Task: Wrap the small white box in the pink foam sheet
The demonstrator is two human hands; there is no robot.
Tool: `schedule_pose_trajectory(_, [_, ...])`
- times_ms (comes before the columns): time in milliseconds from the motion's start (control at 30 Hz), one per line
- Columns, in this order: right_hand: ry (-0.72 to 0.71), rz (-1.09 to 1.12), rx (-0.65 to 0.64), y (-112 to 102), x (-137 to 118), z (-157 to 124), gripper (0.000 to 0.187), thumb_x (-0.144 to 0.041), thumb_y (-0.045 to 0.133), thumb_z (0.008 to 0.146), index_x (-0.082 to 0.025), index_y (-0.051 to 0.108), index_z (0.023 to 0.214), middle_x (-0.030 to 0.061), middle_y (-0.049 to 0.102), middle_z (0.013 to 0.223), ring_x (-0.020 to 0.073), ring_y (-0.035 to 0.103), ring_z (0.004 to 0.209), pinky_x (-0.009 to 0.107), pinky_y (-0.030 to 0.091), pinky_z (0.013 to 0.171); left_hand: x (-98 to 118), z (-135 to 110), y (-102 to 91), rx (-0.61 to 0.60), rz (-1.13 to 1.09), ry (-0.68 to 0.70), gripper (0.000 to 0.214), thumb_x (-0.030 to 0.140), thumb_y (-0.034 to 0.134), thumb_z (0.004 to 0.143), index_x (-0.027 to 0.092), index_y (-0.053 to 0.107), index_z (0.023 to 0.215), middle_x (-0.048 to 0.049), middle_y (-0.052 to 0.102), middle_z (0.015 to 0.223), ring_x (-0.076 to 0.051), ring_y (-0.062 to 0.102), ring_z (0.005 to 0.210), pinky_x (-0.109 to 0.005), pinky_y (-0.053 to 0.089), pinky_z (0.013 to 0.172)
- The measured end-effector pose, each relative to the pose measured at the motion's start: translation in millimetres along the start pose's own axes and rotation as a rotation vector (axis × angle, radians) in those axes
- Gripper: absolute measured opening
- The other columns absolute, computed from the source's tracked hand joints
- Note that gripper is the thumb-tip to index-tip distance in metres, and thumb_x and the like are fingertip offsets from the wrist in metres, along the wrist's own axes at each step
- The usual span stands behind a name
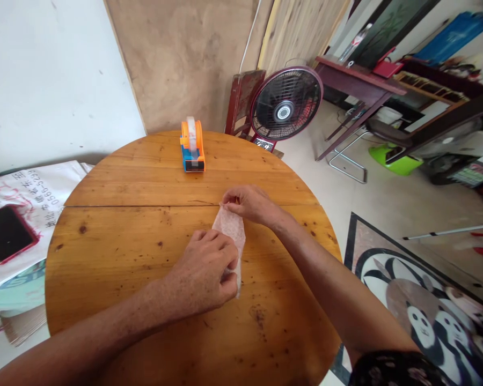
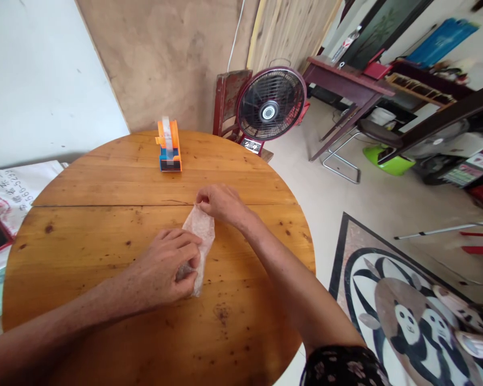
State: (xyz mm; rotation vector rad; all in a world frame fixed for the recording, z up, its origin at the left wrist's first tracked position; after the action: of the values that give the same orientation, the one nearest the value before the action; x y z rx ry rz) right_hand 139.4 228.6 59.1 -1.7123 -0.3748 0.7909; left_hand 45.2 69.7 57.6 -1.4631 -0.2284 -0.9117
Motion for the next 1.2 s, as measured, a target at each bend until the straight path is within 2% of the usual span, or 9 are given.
schedule_pose_trajectory(300, [0.041,-0.191,-0.023,3,-12,2,0.017,-0.025,0.063,0.083,-0.024,0.076,0.095,0.0036,0.077,0.095,0.0209,0.065,0.084,0.028,0.032,0.062,-1,0,1.1,-0.004,0.012,-0.002,0.007,0.014,0.055,0.071,0.020,0.053,0.075,-0.0066,0.070,0.101,-0.027,0.060,0.104,-0.046,0.043,0.091])
schedule_pose_trajectory(467, [0.044,-0.330,0.004,7,-22,2,0.020,-0.029,0.058,0.088,-0.021,0.076,0.093,0.0095,0.077,0.094,0.0243,0.065,0.084,0.031,0.031,0.062,-1,0,1.0,0.003,0.015,0.003,0.008,0.014,0.055,0.071,0.021,0.053,0.075,-0.0070,0.070,0.102,-0.027,0.060,0.104,-0.046,0.043,0.091])
schedule_pose_trajectory(567, [0.043,-0.399,0.035,12,-29,3,0.025,-0.026,0.052,0.091,-0.018,0.075,0.092,0.0142,0.076,0.091,0.0258,0.066,0.082,0.033,0.032,0.062,0,0,0.7,-0.007,0.020,-0.002,0.008,0.014,0.055,0.071,0.021,0.053,0.075,-0.0072,0.070,0.103,-0.027,0.060,0.103,-0.046,0.043,0.090])
schedule_pose_trajectory(700, [0.071,-0.399,0.044,13,-34,3,0.027,-0.022,0.048,0.091,-0.017,0.075,0.093,0.0156,0.075,0.087,0.0270,0.066,0.079,0.033,0.030,0.061,0,1,0.5,-0.001,0.031,-0.001,0.008,0.014,0.054,0.071,0.020,0.052,0.074,-0.0072,0.070,0.103,-0.027,0.060,0.101,-0.045,0.043,0.087])
schedule_pose_trajectory(800, [0.137,-0.346,0.073,10,-27,3,0.025,-0.023,0.048,0.089,-0.017,0.073,0.091,0.0146,0.075,0.086,0.0257,0.064,0.076,0.032,0.028,0.059,0,0,0.4,0.001,0.024,-0.003,0.008,0.014,0.055,0.070,0.020,0.052,0.073,-0.0071,0.070,0.102,-0.027,0.060,0.102,-0.045,0.043,0.087])
schedule_pose_trajectory(900, [0.204,-0.169,0.167,5,-11,3,0.018,-0.021,0.050,0.085,-0.018,0.067,0.082,0.0102,0.073,0.082,0.0209,0.060,0.071,0.030,0.028,0.057,1,0,-0.1,-0.003,0.016,-0.006,0.008,0.013,0.055,0.071,0.020,0.051,0.074,-0.0064,0.070,0.100,-0.027,0.060,0.102,-0.045,0.042,0.088])
schedule_pose_trajectory(1033, [0.232,0.320,0.285,9,15,3,0.012,-0.019,0.050,0.077,-0.020,0.053,0.066,0.0029,0.066,0.067,0.0149,0.055,0.061,0.026,0.035,0.056,1,0,-0.3,-0.002,0.022,-0.004,0.008,0.013,0.055,0.072,0.020,0.052,0.074,-0.0056,0.070,0.099,-0.026,0.061,0.102,-0.044,0.043,0.088])
schedule_pose_trajectory(1200, [0.366,0.939,0.280,21,33,-1,0.011,-0.027,0.055,0.077,-0.021,0.049,0.070,0.0018,0.067,0.069,0.0137,0.060,0.055,0.023,0.040,0.049,0,0,1.3,0.001,0.026,0.004,0.008,0.013,0.055,0.072,0.020,0.053,0.074,-0.0056,0.070,0.097,-0.027,0.061,0.103,-0.046,0.043,0.091])
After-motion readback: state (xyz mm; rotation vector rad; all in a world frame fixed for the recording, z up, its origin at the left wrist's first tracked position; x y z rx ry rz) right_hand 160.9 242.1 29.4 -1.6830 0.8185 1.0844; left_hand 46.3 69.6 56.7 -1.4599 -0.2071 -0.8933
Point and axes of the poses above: each hand's wrist, its own z-axis towards the middle knuckle, its own y-axis out of the palm, x = y × z, the point moved 4 cm from there along z, towards the middle knuckle
